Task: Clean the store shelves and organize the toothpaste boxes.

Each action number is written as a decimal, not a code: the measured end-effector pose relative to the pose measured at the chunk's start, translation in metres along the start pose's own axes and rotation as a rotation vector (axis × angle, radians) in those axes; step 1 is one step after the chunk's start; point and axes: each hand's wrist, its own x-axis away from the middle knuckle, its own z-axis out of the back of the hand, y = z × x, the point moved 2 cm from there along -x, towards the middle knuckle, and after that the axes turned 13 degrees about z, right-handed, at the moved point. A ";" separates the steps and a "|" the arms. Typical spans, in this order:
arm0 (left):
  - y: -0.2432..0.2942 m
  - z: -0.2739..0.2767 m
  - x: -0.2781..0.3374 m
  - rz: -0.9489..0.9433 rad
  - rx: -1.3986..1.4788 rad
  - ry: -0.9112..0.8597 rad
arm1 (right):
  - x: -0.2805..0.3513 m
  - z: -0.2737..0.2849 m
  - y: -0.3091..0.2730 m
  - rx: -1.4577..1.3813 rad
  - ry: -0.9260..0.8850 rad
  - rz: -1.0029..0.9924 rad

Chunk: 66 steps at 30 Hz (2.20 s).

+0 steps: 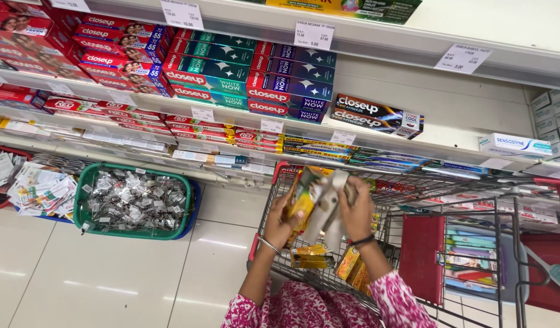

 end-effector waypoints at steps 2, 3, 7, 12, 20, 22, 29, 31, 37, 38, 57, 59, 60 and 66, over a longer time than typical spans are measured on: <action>-0.024 -0.009 -0.011 0.224 0.281 -0.116 | -0.008 -0.013 0.023 0.039 -0.091 -0.146; -0.027 -0.009 -0.012 0.225 0.282 -0.114 | -0.007 -0.019 0.032 0.038 -0.093 -0.145; -0.043 -0.015 -0.014 0.666 0.816 -0.351 | -0.003 -0.041 0.043 0.287 -0.487 -0.008; -0.041 -0.015 -0.013 0.799 0.940 -0.398 | -0.003 -0.040 0.033 0.376 -0.571 0.001; 0.034 0.020 0.003 0.336 0.281 -0.248 | 0.000 -0.023 0.031 -0.589 -0.358 -0.594; 0.041 0.024 0.011 0.123 -0.077 -0.165 | -0.015 -0.010 -0.009 -0.551 -0.352 -0.517; 0.076 0.065 0.023 -0.489 -0.544 0.352 | -0.009 0.001 -0.019 -0.698 -0.094 -0.440; 0.075 0.085 0.016 -0.425 -0.449 0.416 | -0.011 0.009 -0.023 -0.762 -0.018 -0.428; 0.079 0.118 -0.015 -0.166 0.378 -0.016 | -0.042 0.036 -0.067 -0.767 0.064 -0.208; 0.088 0.123 -0.019 -0.291 0.429 -0.034 | -0.049 0.041 -0.075 -0.669 0.040 -0.160; 0.385 0.341 -0.170 -1.020 -0.166 0.340 | -0.363 0.086 -0.351 0.138 -0.030 0.715; 0.404 0.352 -0.195 -1.020 -0.271 0.345 | -0.399 0.076 -0.348 0.245 -0.002 0.755; 0.411 0.356 -0.203 -1.018 -0.264 0.348 | -0.414 0.067 -0.344 0.249 -0.008 0.757; 0.420 0.358 -0.268 -0.784 -0.525 0.295 | -0.477 0.024 -0.315 0.485 -0.220 0.480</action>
